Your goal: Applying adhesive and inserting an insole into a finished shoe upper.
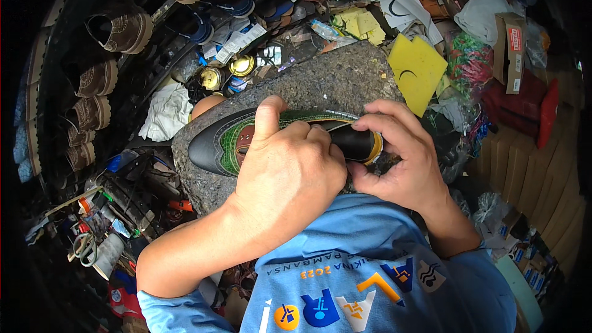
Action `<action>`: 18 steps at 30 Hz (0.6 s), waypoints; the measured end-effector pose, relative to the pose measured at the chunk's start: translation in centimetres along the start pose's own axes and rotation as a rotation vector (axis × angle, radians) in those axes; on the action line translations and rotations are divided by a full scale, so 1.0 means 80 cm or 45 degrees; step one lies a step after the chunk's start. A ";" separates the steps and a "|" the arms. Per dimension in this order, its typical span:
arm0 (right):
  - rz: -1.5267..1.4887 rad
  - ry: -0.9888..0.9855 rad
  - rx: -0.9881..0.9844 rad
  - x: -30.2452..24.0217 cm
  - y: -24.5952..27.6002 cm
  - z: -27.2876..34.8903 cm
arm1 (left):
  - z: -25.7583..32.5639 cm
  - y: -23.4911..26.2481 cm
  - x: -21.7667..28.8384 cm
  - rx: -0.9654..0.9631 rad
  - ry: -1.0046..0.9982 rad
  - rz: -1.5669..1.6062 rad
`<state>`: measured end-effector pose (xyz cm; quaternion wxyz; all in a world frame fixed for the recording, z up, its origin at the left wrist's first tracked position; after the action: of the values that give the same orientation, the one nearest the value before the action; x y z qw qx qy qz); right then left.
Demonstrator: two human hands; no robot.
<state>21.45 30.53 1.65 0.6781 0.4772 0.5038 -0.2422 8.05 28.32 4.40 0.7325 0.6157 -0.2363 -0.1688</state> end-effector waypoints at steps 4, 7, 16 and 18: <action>-0.002 -0.007 -0.013 -0.002 -0.001 -0.004 | -0.003 0.001 0.005 0.095 0.016 -0.041; -0.010 0.025 -0.008 -0.004 0.000 -0.008 | -0.005 -0.002 0.005 -0.082 0.048 -0.132; 0.018 0.102 0.056 -0.002 0.002 -0.008 | -0.008 -0.005 0.010 -0.086 0.086 -0.173; 0.026 0.116 0.062 -0.001 0.001 -0.007 | -0.007 -0.003 0.009 -0.054 0.111 -0.166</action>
<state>21.26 31.06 1.75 0.6451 0.5092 0.5231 -0.2257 8.98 28.31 4.19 0.7424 0.6210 -0.1600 -0.1942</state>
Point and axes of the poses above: each hand's wrist, its own z-axis away from the middle knuckle, its own y-axis out of the back of the hand, x = y × z, the point moved 8 cm from there along -z, towards the middle knuckle, and after that the axes turned 11 degrees about -z, right-handed, at the moved point
